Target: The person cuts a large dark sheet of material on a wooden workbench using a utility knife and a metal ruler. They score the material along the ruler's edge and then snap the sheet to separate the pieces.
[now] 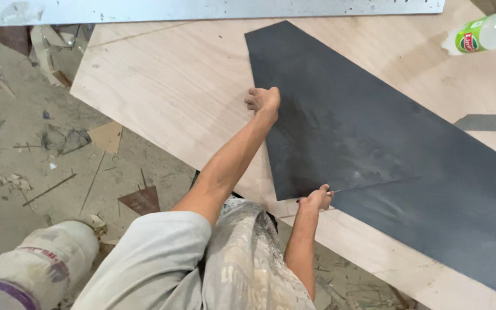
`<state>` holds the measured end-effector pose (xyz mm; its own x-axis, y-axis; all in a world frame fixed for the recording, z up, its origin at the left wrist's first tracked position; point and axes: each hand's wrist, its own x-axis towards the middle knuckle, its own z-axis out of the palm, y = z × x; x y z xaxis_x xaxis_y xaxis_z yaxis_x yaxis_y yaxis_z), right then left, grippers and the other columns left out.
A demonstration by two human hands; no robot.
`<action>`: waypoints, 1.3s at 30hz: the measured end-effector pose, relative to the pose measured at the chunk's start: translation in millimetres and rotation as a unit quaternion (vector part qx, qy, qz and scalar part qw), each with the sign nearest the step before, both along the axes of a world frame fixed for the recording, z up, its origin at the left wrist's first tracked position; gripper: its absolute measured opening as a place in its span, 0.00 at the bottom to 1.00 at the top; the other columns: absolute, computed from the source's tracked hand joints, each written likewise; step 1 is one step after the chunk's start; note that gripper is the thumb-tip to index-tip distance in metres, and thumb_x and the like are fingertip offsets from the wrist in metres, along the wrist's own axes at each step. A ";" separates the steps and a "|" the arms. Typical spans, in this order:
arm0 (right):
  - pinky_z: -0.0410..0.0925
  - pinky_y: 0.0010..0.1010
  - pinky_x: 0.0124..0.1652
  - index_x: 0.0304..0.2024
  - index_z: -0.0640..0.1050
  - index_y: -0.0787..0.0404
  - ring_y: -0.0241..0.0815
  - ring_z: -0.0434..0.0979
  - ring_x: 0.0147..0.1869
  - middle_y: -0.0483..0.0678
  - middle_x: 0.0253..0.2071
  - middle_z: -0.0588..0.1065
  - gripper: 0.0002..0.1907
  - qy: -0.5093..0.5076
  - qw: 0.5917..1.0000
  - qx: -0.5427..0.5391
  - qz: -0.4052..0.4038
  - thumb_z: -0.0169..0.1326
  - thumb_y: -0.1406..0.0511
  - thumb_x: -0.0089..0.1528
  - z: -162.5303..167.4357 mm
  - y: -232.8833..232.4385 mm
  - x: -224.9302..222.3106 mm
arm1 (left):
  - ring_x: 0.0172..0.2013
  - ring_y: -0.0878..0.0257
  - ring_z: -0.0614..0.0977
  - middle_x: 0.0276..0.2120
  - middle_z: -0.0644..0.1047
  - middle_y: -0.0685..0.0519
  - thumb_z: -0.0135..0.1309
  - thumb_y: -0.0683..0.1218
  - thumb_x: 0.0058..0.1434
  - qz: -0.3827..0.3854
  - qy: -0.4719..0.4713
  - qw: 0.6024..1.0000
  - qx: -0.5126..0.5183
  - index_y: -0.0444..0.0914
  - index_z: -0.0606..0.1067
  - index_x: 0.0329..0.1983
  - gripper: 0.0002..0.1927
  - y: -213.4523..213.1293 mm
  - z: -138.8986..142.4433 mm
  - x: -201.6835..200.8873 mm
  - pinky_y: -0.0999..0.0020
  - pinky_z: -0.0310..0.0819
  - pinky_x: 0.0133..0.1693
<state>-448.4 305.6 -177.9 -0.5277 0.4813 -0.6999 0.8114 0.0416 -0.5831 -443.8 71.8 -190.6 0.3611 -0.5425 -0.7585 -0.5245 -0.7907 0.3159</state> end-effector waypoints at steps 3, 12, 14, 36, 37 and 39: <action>0.77 0.54 0.48 0.61 0.69 0.62 0.57 0.81 0.50 0.58 0.56 0.75 0.22 0.052 0.995 -0.051 -0.065 0.55 0.63 0.67 -0.1 -9.7 -3.2 | 0.68 0.40 0.59 0.66 0.56 0.36 0.58 0.46 0.52 0.007 0.006 1.000 0.018 0.33 0.56 0.67 0.40 -6.3 -0.8 -8.1 0.42 0.64 0.63; 0.78 0.43 0.44 0.53 0.78 0.64 0.50 0.83 0.46 0.56 0.54 0.74 0.14 0.065 0.996 0.054 -0.031 0.54 0.69 0.64 5.0 -31.8 -3.9 | 0.65 0.40 0.63 0.62 0.59 0.37 0.59 0.46 0.53 0.049 -0.008 0.998 0.046 0.33 0.57 0.65 0.39 -18.3 2.3 -15.2 0.42 0.69 0.59; 0.78 0.44 0.44 0.53 0.76 0.69 0.53 0.83 0.47 0.60 0.55 0.71 0.14 0.030 0.995 0.072 -0.060 0.54 0.68 0.67 10.0 -37.3 -3.4 | 0.64 0.39 0.64 0.63 0.58 0.36 0.60 0.46 0.53 0.094 0.008 0.994 0.055 0.33 0.57 0.66 0.39 -22.2 7.6 -12.7 0.44 0.69 0.60; 0.65 0.34 0.37 0.37 0.77 0.62 0.34 0.69 0.36 0.40 0.33 0.73 0.06 0.117 0.991 0.065 0.020 0.61 0.66 0.63 85.9 89.5 31.9 | 0.47 0.57 0.81 0.50 0.81 0.46 0.62 0.39 0.61 -0.007 0.357 0.928 -0.101 0.28 0.74 0.59 0.22 88.2 68.0 72.5 0.62 0.75 0.50; 0.65 0.34 0.38 0.38 0.77 0.62 0.34 0.69 0.37 0.40 0.34 0.73 0.07 0.121 0.990 0.072 0.004 0.61 0.65 0.64 86.9 102.3 42.7 | 0.45 0.57 0.81 0.49 0.81 0.47 0.61 0.40 0.64 -0.017 0.343 0.934 -0.099 0.28 0.75 0.57 0.20 105.4 66.2 87.2 0.62 0.75 0.48; 0.65 0.34 0.41 0.41 0.77 0.63 0.35 0.69 0.39 0.40 0.35 0.73 0.08 0.127 0.989 0.077 -0.020 0.60 0.64 0.65 85.2 121.9 62.9 | 0.42 0.59 0.79 0.46 0.81 0.47 0.61 0.42 0.68 -0.033 0.312 0.944 -0.104 0.28 0.77 0.55 0.16 135.9 63.6 115.2 0.63 0.74 0.42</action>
<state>-385.5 427.5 -92.7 -0.6554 0.5959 -0.4641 0.6419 0.1156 -0.7580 -328.6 207.7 -127.1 -0.1602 -0.7092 -0.6865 -0.2313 -0.6492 0.7246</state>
